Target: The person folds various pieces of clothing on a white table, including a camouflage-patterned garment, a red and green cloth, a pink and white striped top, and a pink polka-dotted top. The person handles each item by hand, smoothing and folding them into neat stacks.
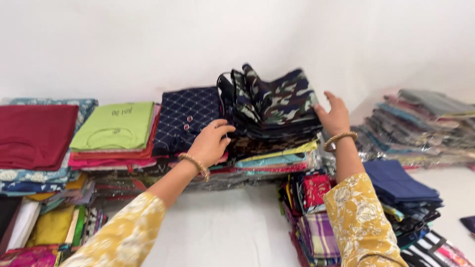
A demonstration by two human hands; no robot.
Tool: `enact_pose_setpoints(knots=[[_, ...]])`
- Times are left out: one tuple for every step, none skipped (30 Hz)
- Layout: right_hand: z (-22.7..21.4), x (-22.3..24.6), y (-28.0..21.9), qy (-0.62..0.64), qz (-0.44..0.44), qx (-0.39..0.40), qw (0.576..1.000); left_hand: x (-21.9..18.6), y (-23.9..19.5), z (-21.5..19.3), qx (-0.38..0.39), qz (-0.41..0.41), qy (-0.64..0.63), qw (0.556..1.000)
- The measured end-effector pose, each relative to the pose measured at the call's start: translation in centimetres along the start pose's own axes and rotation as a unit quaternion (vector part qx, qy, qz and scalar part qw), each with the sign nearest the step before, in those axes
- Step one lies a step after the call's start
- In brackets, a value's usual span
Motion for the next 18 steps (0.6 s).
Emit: enact_pose_setpoints(knots=[[0.1, 0.3, -0.6, -0.010, -0.042, -0.027, 0.999, -0.5, -1.5, -0.2, 0.027, 0.016, 0.006, 0.999], [0.0, 0.7, -1.1, -0.019, -0.085, -0.054, 0.995, -1.2, -3.0, -0.6, 0.054, 0.033, 0.010, 0.998], [0.0, 1.9, -1.4, -0.017, -0.080, -0.047, 0.996, -1.3, -3.9, -0.5, 0.059, 0.026, 0.010, 0.998], [-0.2, 3.4, -1.7, -0.051, -0.103, -0.075, 0.991, -1.6, -4.9, -0.5, 0.071, 0.045, 0.023, 0.996], [-0.6, 5.1, -1.4, -0.085, -0.130, -0.105, 0.982, -2.0, -5.6, -0.7, 0.078, 0.066, 0.035, 0.994], [0.1, 6.3, -1.3, -0.084, -0.131, -0.101, 0.983, -2.2, -6.5, -0.7, 0.078, 0.061, 0.035, 0.994], [0.7, 7.6, -1.0, -0.093, -0.133, -0.095, 0.982, -2.5, -7.4, -0.6, 0.108, 0.060, 0.044, 0.991], [1.3, 9.0, -0.8, -0.102, -0.136, -0.089, 0.981, -2.8, -8.4, -0.5, 0.138, 0.059, 0.053, 0.987], [2.0, 10.8, -0.8, -0.100, -0.138, -0.086, 0.982, -2.4, -9.9, 0.1, 0.137, 0.055, 0.053, 0.988], [2.9, 12.5, -0.8, 0.009, -0.084, -0.011, 0.996, -2.1, -11.5, 0.9, 0.158, 0.067, 0.028, 0.985], [3.9, 14.2, -0.9, 0.118, -0.029, 0.067, 0.990, -1.9, -13.1, 1.5, 0.178, 0.078, 0.002, 0.981], [5.7, 14.0, -1.0, 0.119, -0.031, 0.072, 0.990, -1.3, -15.5, 2.6, 0.176, 0.073, 0.002, 0.982], [7.5, 14.0, -1.0, 0.148, -0.082, 0.091, 0.981, -0.7, -17.9, 3.7, 0.193, 0.064, -0.033, 0.978], [9.4, 14.2, -1.1, 0.177, -0.131, 0.110, 0.969, -0.1, -20.3, 4.7, 0.210, 0.056, -0.067, 0.974], [9.7, 15.2, -1.6, 0.179, -0.137, 0.118, 0.967, 0.7, -22.8, 5.3, 0.204, 0.048, -0.069, 0.975], [10.5, 16.2, -2.1, 0.061, -0.112, 0.170, 0.977, 1.6, -25.4, 6.0, 0.247, 0.003, -0.093, 0.964], [11.6, 17.4, -3.0, -0.058, -0.093, 0.224, 0.969, 2.3, -28.7, 6.8, 0.286, -0.048, -0.122, 0.949], [11.2, 17.3, -3.3, -0.055, -0.105, 0.238, 0.964, 3.7, -30.7, 6.7, 0.274, -0.063, -0.128, 0.951]])
Point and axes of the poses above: each hand's wrist, its own y-axis towards the middle knuckle, its own z-axis out of the palm, x = y × z, the point moved 2 cm from there along y, towards the middle knuckle, and after that the axes turned 3 degrees about -z, right-handed, at the moved point
